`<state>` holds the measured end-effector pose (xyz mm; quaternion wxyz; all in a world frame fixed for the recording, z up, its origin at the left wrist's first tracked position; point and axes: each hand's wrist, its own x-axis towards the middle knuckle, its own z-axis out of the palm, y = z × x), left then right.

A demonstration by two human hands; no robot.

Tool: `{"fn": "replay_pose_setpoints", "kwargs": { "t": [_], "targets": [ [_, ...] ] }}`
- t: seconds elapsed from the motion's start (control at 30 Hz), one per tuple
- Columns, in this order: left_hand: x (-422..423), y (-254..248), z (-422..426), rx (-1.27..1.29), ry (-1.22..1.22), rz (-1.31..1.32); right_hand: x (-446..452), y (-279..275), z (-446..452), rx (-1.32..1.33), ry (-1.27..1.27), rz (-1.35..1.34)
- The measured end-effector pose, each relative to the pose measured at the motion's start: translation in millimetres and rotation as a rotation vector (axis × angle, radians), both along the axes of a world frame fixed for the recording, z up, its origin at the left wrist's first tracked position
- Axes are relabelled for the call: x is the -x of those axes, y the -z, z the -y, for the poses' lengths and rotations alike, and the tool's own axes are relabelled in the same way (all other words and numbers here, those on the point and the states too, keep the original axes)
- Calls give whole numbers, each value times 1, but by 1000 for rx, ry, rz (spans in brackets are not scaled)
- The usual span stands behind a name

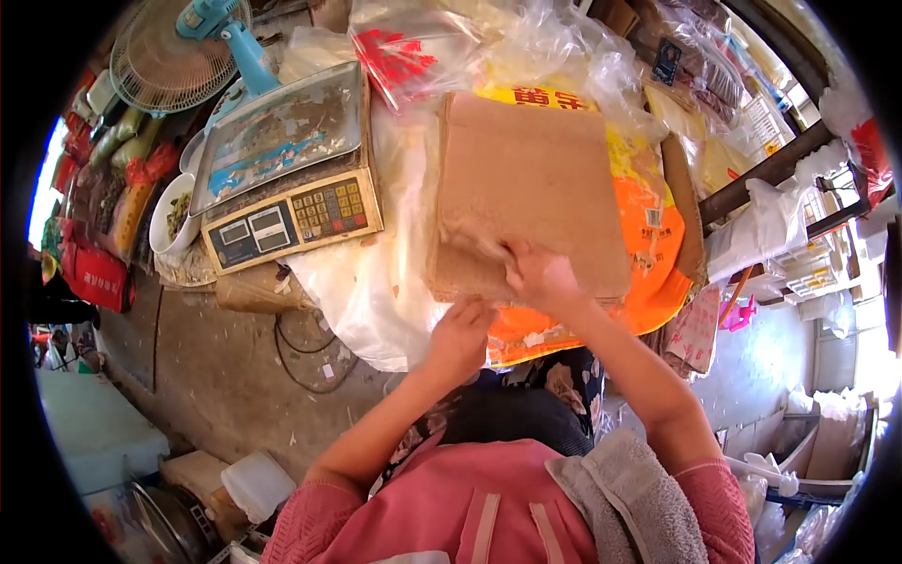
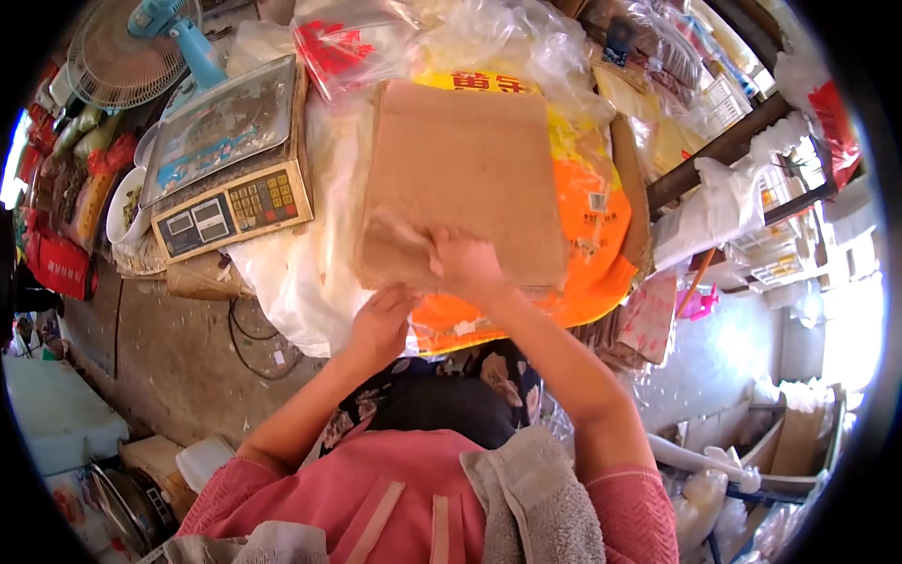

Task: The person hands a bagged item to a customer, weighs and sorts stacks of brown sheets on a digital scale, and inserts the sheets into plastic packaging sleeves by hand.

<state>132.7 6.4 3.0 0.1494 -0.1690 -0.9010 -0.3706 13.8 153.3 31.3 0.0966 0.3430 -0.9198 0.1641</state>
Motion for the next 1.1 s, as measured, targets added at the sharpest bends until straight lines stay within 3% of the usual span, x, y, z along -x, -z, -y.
{"fn": "replay_pose_setpoints", "kwargs": {
  "t": [0.07,0.17,0.23,0.27,0.33,0.43,0.53,0.63,0.73,0.77,0.83,0.87,0.9,0.97,1.1],
  "targets": [
    [16,3,2,111,-79,93,-1,29,5,119,-81,-332],
    [48,15,-2,313,-219,-135,1,5,4,-7,68,112],
    [58,6,1,408,-148,-101,30,-16,-13,7,20,-16],
    [60,2,2,411,-121,-50,46,-26,-17,12,-10,-73],
    [66,-11,2,512,-48,151,57,-114,-6,247,301,242],
    [104,-52,2,734,187,574,85,-162,-22,344,210,179],
    [146,-51,-5,416,-84,412,101,-181,-28,329,133,124],
    [173,24,-1,500,-238,-211,109,-218,-26,271,174,143],
    [210,31,13,-506,134,534,89,-269,-24,189,-33,-115],
    [213,15,29,-1000,427,619,80,-277,-23,216,-153,-209],
    [202,-53,71,-1968,1065,662,49,-300,-24,32,-43,-23],
    [196,-83,77,-2047,660,625,44,-298,-27,-1,-193,-38],
    [222,-66,78,-2100,432,601,37,-299,-27,-117,-277,-76],
    [221,-67,88,-1880,80,697,29,-298,-18,-97,-387,-135],
    [175,-134,139,-1806,94,455,21,-316,-8,54,-414,-119]
  ]
}}
